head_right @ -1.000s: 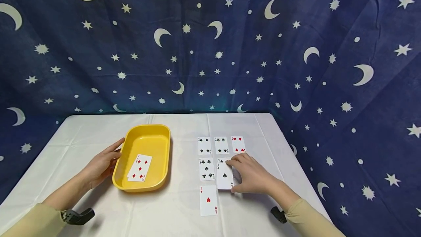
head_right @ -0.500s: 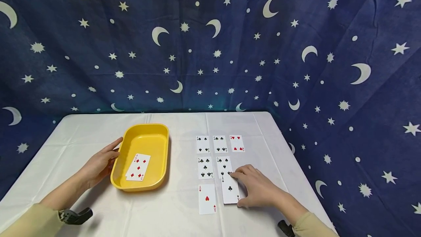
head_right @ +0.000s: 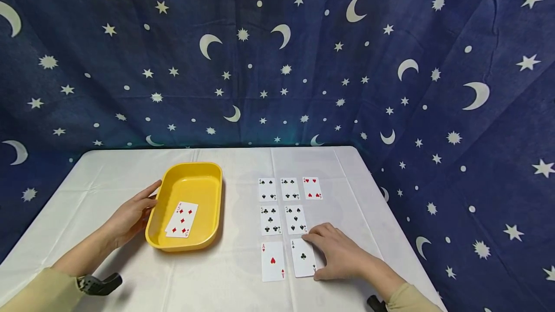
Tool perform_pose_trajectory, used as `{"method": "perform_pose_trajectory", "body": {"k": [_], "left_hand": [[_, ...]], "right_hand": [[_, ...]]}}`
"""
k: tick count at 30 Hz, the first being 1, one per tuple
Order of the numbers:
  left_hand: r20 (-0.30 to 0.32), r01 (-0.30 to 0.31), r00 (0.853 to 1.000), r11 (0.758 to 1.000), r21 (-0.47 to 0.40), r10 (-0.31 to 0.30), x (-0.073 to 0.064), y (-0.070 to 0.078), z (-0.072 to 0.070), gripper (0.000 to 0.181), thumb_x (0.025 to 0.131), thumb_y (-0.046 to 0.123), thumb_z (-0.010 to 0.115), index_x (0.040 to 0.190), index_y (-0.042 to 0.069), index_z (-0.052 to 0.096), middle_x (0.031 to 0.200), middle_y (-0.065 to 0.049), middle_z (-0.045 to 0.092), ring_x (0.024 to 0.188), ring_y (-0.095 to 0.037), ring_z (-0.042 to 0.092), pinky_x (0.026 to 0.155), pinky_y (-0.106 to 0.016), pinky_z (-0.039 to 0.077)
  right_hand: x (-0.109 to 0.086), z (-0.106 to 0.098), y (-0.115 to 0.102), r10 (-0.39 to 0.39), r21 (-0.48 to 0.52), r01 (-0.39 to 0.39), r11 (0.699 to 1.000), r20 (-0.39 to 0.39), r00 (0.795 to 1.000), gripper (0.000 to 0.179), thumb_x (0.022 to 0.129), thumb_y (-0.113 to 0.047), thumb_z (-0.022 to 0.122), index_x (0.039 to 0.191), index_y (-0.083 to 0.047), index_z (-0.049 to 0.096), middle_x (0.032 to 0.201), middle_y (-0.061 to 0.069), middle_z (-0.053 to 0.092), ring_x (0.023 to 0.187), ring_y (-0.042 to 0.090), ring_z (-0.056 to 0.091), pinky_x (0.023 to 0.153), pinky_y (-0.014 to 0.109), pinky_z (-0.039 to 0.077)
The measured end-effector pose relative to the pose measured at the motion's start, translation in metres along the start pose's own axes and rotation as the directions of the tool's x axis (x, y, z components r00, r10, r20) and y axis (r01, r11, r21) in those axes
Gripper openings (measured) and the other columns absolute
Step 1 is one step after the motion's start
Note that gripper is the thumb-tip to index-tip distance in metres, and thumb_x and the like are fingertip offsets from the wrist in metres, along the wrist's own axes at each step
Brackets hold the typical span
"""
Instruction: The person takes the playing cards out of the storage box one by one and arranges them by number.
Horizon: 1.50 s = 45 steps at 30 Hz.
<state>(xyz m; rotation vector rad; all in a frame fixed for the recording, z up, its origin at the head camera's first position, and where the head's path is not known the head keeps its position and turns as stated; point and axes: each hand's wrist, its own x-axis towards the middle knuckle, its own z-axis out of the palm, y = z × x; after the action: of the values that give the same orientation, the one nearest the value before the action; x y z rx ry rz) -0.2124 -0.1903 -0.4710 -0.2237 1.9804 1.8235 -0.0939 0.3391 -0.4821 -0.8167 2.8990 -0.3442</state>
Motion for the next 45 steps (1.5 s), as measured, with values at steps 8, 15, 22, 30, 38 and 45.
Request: {"method": "perform_pose_trajectory", "body": {"k": [8, 15, 22, 30, 38, 45], "left_hand": [[0.001, -0.002, 1.0, 1.0, 0.0, 0.002, 0.0002, -0.0005, 0.0005, 0.065, 0.108, 0.018, 0.036, 0.165, 0.032, 0.009, 0.17, -0.02, 0.009, 0.147, -0.04, 0.03, 0.116, -0.055, 0.031], [-0.004, -0.001, 1.0, 1.0, 0.002, 0.001, -0.0001, 0.0011, 0.0014, 0.066, 0.108, 0.018, 0.037, 0.165, 0.032, 0.009, 0.17, -0.02, 0.009, 0.148, -0.04, 0.029, 0.117, -0.055, 0.03], [-0.009, 0.0, 1.0, 1.0, 0.011, 0.0, -0.0017, 0.0023, 0.0027, 0.066, 0.108, 0.018, 0.037, 0.165, 0.032, 0.009, 0.17, -0.019, 0.01, 0.146, -0.039, 0.031, 0.116, -0.054, 0.032], [-0.008, -0.005, 1.0, 1.0, 0.011, 0.005, -0.0023, 0.0014, 0.0014, 0.065, 0.108, 0.019, 0.036, 0.165, 0.033, 0.009, 0.17, -0.02, 0.009, 0.146, -0.04, 0.03, 0.117, -0.054, 0.03], [0.022, -0.023, 0.999, 1.0, 0.008, 0.023, -0.0059, 0.002, 0.002, 0.066, 0.107, 0.014, 0.036, 0.166, 0.029, 0.009, 0.17, -0.019, 0.009, 0.146, -0.038, 0.031, 0.118, -0.053, 0.03], [0.016, -0.023, 1.0, 1.0, 0.014, 0.023, -0.0061, 0.0016, 0.002, 0.066, 0.107, 0.015, 0.036, 0.166, 0.031, 0.01, 0.17, -0.018, 0.01, 0.144, -0.037, 0.033, 0.116, -0.051, 0.032]], "right_hand": [[-0.001, 0.0017, 0.0006, 0.011, 0.004, -0.011, 1.0, 0.015, 1.0, 0.087, 0.063, -0.041, 0.091, 0.142, -0.021, 0.06, 0.133, -0.012, 0.052, 0.128, 0.015, 0.045, 0.106, 0.046, 0.042], [-0.0004, 0.0018, 0.0001, 0.014, 0.003, -0.014, 1.0, 0.015, 1.0, 0.086, 0.063, -0.04, 0.091, 0.141, -0.02, 0.061, 0.132, -0.011, 0.052, 0.127, 0.015, 0.045, 0.105, 0.047, 0.041], [0.0002, 0.0012, 0.0001, 0.014, -0.004, -0.014, 1.0, 0.027, 1.0, 0.087, 0.062, -0.042, 0.092, 0.141, -0.02, 0.061, 0.132, -0.01, 0.052, 0.127, 0.017, 0.045, 0.105, 0.048, 0.041], [0.0005, 0.001, -0.0001, 0.016, -0.007, -0.016, 1.0, 0.035, 0.999, 0.088, 0.063, -0.043, 0.091, 0.142, -0.021, 0.06, 0.134, -0.01, 0.051, 0.128, 0.017, 0.044, 0.105, 0.049, 0.041], [0.0006, -0.0015, -0.0017, 0.01, 0.003, -0.01, 1.0, 0.032, 0.999, 0.088, 0.062, -0.039, 0.09, 0.142, -0.021, 0.06, 0.134, -0.009, 0.051, 0.128, 0.017, 0.044, 0.106, 0.048, 0.041], [0.0001, -0.0031, -0.002, 0.002, -0.002, -0.002, 1.0, 0.03, 1.0, 0.089, 0.062, -0.04, 0.09, 0.142, -0.021, 0.059, 0.134, -0.009, 0.051, 0.128, 0.016, 0.044, 0.106, 0.047, 0.042]]}}
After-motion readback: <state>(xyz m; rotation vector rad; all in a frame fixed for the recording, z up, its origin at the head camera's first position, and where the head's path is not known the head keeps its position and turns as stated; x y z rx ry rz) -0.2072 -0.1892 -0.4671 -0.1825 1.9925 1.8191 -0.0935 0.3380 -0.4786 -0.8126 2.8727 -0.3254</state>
